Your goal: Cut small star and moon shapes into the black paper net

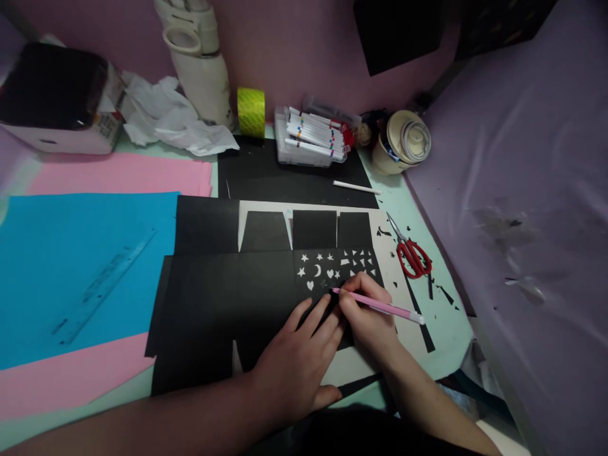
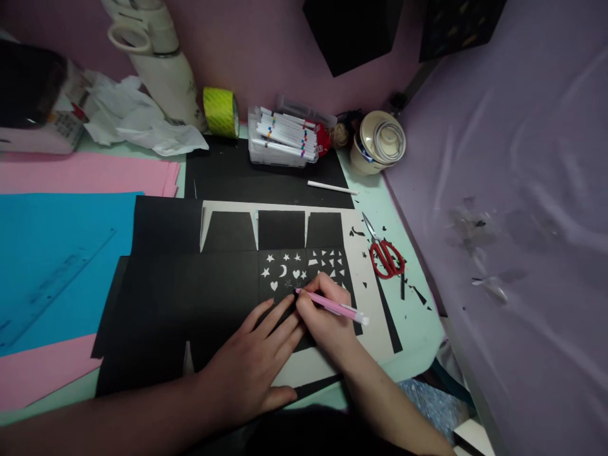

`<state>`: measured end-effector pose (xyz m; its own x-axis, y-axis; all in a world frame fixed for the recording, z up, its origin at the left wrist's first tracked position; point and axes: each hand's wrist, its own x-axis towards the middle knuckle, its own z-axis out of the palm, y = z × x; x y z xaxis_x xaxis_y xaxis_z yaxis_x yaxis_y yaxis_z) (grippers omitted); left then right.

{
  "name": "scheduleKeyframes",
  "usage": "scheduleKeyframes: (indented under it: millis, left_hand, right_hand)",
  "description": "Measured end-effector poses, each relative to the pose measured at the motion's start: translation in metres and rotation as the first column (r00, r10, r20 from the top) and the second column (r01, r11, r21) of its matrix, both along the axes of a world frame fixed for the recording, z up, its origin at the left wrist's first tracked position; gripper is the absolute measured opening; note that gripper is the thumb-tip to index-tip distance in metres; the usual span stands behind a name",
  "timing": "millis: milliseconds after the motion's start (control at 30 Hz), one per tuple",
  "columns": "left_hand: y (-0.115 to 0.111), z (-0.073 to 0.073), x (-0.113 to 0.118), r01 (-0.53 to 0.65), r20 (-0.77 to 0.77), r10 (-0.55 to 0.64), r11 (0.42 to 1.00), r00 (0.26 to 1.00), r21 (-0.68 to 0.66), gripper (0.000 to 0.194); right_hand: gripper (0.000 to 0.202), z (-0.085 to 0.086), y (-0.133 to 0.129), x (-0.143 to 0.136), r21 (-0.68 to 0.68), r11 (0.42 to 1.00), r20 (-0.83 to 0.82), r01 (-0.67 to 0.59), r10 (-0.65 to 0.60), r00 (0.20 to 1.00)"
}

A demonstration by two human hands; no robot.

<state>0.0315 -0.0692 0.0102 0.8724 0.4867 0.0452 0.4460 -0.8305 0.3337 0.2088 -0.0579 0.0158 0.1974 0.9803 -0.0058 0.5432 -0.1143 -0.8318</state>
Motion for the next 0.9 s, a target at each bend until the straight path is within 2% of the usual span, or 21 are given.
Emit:
scheduleKeyframes:
  millis: [900]
  left_hand:
    - [-0.0002, -0.0005, -0.0005, -0.018, 0.014, 0.018, 1.0, 1.0, 0.004, 0.086]
  right_hand:
    - [0.017, -0.006, 0.0001, 0.0012, 0.046, 0.999, 0.032, 0.006, -0.007, 0.999]
